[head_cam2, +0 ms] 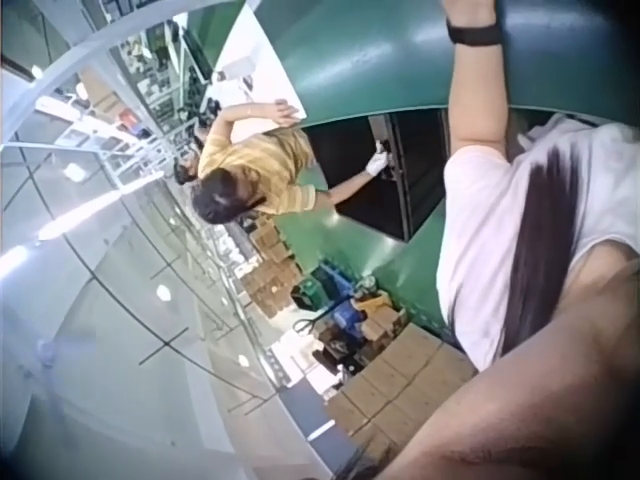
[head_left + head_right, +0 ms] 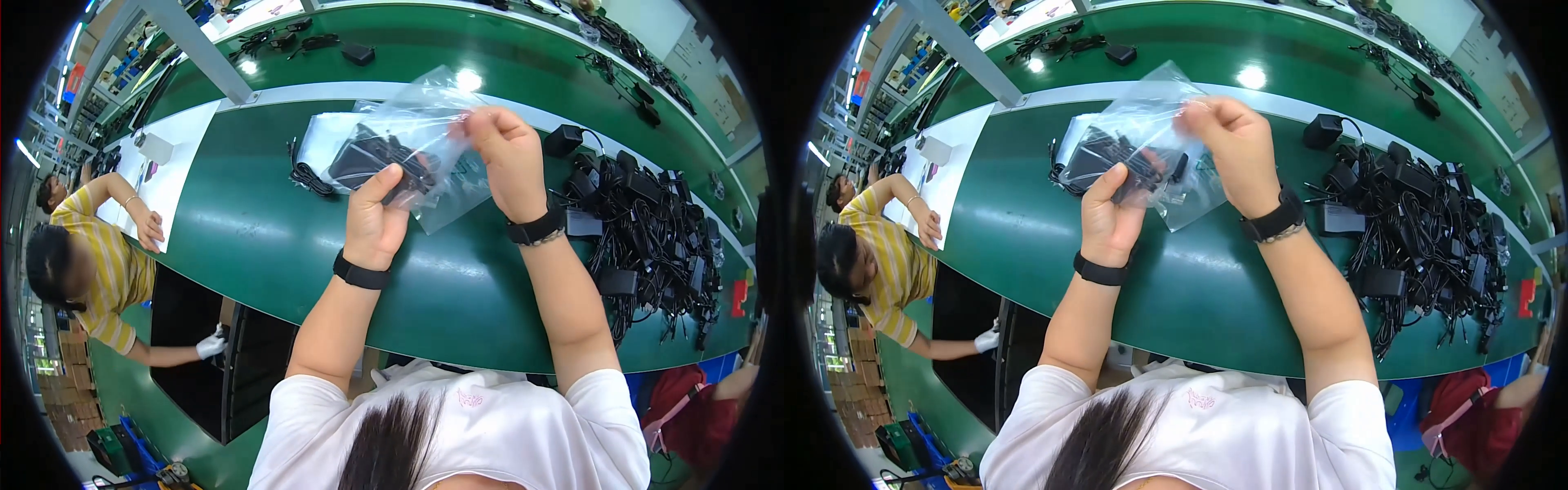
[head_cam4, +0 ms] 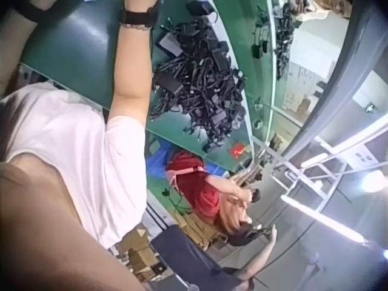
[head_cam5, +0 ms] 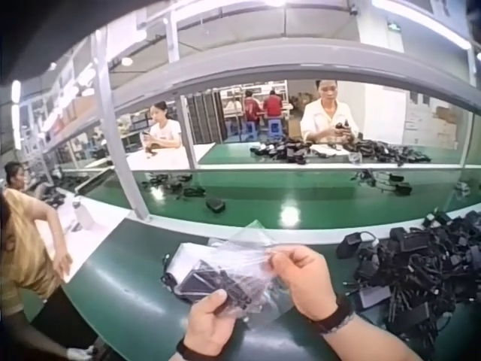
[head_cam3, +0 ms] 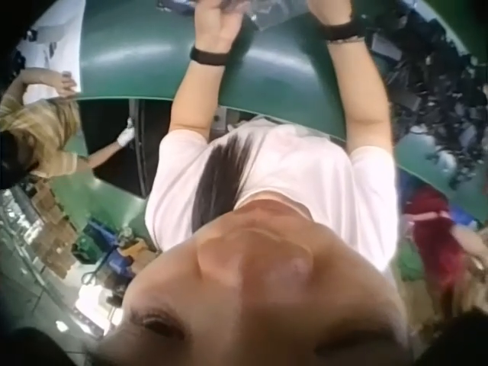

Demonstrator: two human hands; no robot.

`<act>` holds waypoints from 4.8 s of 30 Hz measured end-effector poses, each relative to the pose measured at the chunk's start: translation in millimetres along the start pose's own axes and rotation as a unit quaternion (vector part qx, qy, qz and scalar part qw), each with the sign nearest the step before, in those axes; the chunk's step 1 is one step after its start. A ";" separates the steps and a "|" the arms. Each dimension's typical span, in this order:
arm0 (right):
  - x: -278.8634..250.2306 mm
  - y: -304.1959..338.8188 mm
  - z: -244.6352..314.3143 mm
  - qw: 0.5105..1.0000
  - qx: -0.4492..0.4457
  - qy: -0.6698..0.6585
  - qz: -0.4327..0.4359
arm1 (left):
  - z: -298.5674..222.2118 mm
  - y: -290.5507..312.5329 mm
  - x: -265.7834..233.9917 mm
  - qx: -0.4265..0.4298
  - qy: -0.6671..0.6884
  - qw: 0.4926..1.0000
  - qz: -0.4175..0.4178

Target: The person picks up a power adapter, wraps its cord around the body, and places it into a plastic bag. After repeating this with a second adapter, the person sets the bag aside and reaches for another unit.

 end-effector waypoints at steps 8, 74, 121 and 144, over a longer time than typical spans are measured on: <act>48.5 34.2 -41.4 0.934 0.209 -0.270 0.109 | -0.9 5.0 -2.4 0.110 -0.111 0.988 0.001; -375.5 -183.7 -61.2 0.436 0.245 0.862 0.086 | -35.2 21.7 8.9 0.194 -0.541 0.811 -0.107; 23.9 -0.1 155.0 0.965 -0.158 0.200 0.059 | -63.0 30.8 162.0 0.272 -0.273 0.906 0.177; -13.3 -15.8 57.7 0.988 -0.039 0.142 -0.052 | -15.2 -21.6 127.4 0.077 -0.418 0.885 0.191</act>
Point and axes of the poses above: each hand's wrist, its own y-axis away from the middle knuckle, its own x-axis out of the palm, z = x × y, the point moved 5 cm from there along -y, towards the middle knuckle, and after that the axes turned 1 degree about -y, right-handed, at the moved point
